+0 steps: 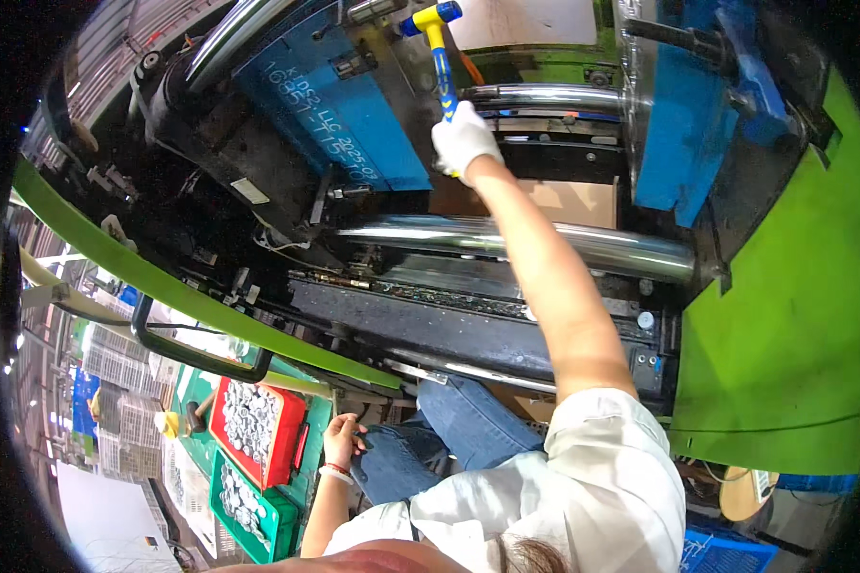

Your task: Inspecting manufactured parts from an injection molding machine and sorting them into color-coded bins.

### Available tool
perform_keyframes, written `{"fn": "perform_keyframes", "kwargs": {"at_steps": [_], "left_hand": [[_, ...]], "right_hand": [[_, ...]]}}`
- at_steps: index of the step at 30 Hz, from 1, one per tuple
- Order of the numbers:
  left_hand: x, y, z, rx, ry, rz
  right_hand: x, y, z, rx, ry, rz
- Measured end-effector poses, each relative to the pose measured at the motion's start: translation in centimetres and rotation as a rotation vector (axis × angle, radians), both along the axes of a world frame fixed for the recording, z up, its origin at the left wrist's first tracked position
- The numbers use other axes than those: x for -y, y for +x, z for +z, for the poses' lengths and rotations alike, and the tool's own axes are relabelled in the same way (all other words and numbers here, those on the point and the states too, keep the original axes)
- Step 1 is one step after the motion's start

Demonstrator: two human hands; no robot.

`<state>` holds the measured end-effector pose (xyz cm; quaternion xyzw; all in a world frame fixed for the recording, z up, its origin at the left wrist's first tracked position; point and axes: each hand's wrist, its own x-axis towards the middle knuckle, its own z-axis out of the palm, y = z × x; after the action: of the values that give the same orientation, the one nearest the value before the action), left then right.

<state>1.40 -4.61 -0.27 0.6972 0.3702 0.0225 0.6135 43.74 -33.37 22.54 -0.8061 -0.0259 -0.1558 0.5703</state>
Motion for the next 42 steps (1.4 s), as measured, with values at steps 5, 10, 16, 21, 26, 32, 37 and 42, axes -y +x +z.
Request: {"fn": "perform_keyframes", "kwargs": {"at_steps": [5, 10, 16, 21, 26, 32, 37, 42], "left_hand": [[0.0, -0.1, -0.3, 0.001, -0.012, 0.001], [0.0, -0.5, -0.3, 0.023, 0.007, 0.009], [0.5, -0.6, -0.2, 0.012, -0.015, -0.033], [0.1, -0.8, -0.3, 0.026, -0.014, -0.031], [-0.1, -1.1, -0.4, 0.062, -0.027, -0.006], [-0.3, -0.9, -0.3, 0.041, -0.002, -0.036], [-0.2, -1.1, -0.2, 0.044, -0.019, -0.012], [-0.2, -1.0, -0.1, 0.060, -0.018, 0.023]], "right_hand": [[5.1, -1.0, -3.3, 0.092, 0.425, 0.024], [1.2, -2.7, -3.7, 0.182, 0.818, -0.167], [-2.1, -6.1, -3.9, -0.267, 0.513, 0.258], [3.3, -3.8, -3.4, -0.084, 0.599, -0.006], [-1.3, -4.8, -2.9, -0.030, 0.906, -0.190], [1.2, -4.7, -4.7, -0.195, 0.271, 0.100], [4.2, -1.1, -3.9, 0.064, 0.680, -0.099], [0.6, 2.0, -1.3, -0.194, 0.488, 0.082]]}}
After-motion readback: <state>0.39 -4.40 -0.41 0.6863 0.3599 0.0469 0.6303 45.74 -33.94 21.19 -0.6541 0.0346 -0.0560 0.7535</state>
